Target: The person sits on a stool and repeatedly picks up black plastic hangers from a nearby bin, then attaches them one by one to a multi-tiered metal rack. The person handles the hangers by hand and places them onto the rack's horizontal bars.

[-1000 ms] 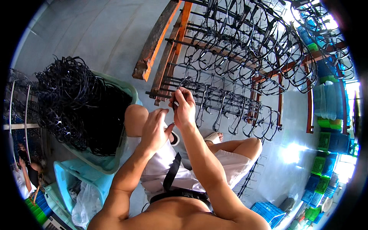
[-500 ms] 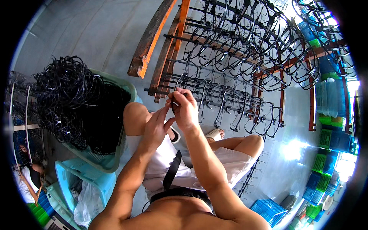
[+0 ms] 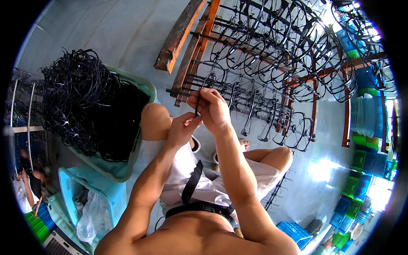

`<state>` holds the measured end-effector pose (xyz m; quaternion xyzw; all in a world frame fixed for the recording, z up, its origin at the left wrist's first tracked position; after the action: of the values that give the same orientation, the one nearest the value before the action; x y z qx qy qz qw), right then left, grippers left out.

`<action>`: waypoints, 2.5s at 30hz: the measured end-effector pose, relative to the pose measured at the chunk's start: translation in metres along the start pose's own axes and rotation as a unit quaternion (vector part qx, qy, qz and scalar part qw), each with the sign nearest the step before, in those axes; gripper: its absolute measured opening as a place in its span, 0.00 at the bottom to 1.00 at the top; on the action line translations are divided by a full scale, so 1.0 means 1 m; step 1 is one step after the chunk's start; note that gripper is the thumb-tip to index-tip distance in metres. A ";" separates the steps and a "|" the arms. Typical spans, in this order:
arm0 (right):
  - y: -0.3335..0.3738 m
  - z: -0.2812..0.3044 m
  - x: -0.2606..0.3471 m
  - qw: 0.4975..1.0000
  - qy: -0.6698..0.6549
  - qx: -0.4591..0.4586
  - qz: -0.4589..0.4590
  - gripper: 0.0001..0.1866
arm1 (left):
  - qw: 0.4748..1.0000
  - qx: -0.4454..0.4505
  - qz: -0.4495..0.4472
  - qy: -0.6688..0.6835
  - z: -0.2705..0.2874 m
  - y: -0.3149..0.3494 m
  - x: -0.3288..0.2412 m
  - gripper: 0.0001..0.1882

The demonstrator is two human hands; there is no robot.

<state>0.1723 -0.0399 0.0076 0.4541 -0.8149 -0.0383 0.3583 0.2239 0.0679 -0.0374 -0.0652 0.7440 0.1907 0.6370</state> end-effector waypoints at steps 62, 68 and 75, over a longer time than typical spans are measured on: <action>0.225 0.026 0.115 0.907 0.203 -0.102 0.355 0.22 | 0.767 -0.294 0.117 -0.558 0.310 0.012 -0.120 0.51; 0.099 0.014 0.044 0.934 0.244 -0.009 0.261 0.22 | 0.676 -0.289 0.003 -0.678 0.272 0.088 -0.111 0.23; 0.031 0.046 -0.002 0.969 0.139 -0.074 0.189 0.22 | 0.982 -0.121 0.137 -0.047 0.189 0.130 -0.060 0.21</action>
<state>0.1229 -0.0322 -0.0159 0.2644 -0.8231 0.0331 0.5015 0.3650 0.2475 0.0253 -0.0305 0.6864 0.3678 0.6265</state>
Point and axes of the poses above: each hand's wrist, its own y-axis away from the middle knuckle, its own z-axis out of the back of the hand, x = y × z, the point moved 5 cm from there along -y, towards the middle knuckle, and after that the axes turned 7 degrees about x, right-handed, at the moved point
